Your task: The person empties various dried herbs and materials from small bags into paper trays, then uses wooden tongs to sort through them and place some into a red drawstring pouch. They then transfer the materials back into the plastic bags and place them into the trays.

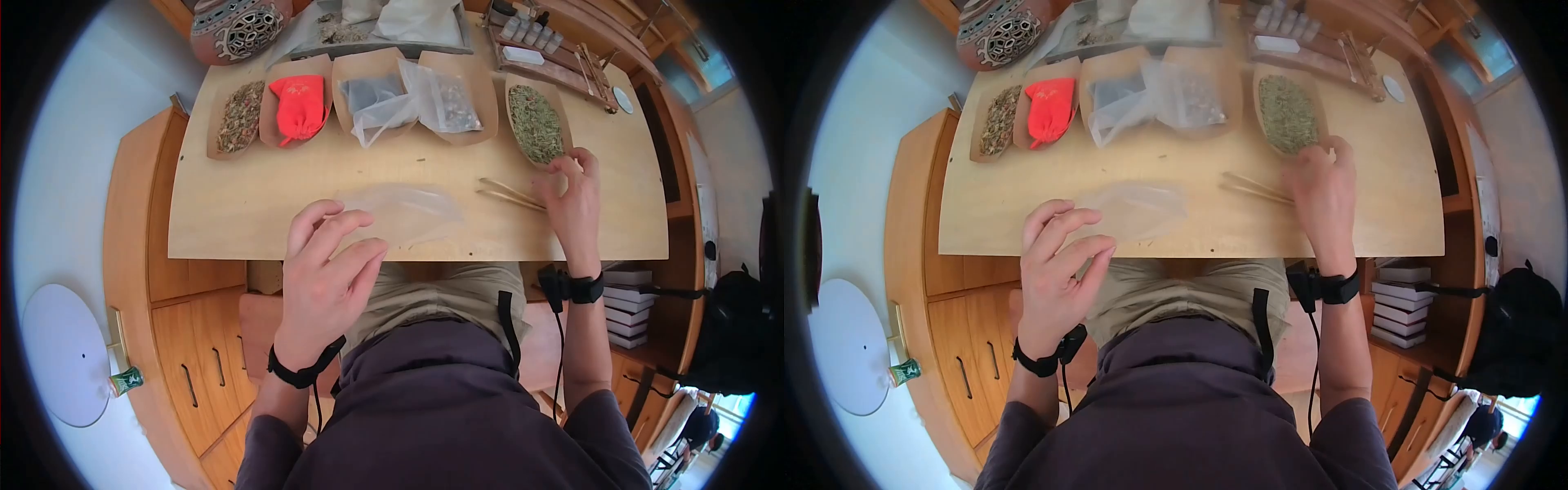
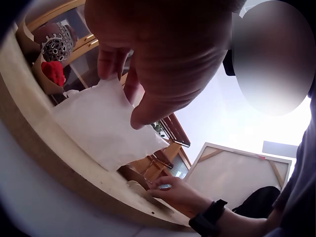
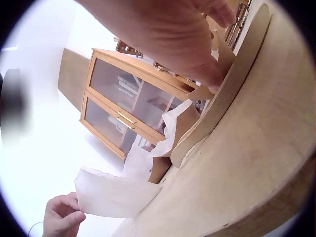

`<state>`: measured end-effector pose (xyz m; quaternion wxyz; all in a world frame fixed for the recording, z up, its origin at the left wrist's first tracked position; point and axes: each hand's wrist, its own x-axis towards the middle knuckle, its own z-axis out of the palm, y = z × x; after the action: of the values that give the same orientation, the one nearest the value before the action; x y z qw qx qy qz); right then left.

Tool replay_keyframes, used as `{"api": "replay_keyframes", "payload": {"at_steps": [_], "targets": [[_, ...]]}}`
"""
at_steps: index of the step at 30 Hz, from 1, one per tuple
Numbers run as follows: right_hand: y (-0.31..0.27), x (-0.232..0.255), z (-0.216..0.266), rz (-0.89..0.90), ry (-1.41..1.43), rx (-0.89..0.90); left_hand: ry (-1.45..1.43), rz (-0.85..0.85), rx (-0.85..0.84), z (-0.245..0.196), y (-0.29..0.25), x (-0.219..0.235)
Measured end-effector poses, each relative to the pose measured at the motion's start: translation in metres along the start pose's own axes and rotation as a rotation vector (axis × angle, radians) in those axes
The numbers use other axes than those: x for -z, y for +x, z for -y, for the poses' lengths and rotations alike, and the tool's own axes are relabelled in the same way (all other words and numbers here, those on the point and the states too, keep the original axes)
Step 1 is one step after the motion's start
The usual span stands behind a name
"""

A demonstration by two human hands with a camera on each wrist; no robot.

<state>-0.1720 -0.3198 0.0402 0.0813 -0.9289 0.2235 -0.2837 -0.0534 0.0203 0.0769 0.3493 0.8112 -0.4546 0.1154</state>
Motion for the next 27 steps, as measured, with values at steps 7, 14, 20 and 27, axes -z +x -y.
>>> {"api": "replay_keyframes", "payload": {"at_steps": [7,14,20,27], "targets": [[0.000,0.009,-0.029,0.074,0.085,-0.026,-0.009,-0.010,0.005,-0.004,0.003,-0.006],[-0.012,0.031,-0.060,0.094,0.146,-0.115,-0.024,-0.027,-0.013,-0.008,0.020,-0.013],[-0.006,0.025,-0.070,0.158,0.243,-0.097,-0.014,0.025,-0.015,-0.017,0.031,-0.015],[0.005,0.011,-0.067,0.135,0.346,-0.072,0.014,0.093,-0.019,-0.019,0.033,-0.014]]}}
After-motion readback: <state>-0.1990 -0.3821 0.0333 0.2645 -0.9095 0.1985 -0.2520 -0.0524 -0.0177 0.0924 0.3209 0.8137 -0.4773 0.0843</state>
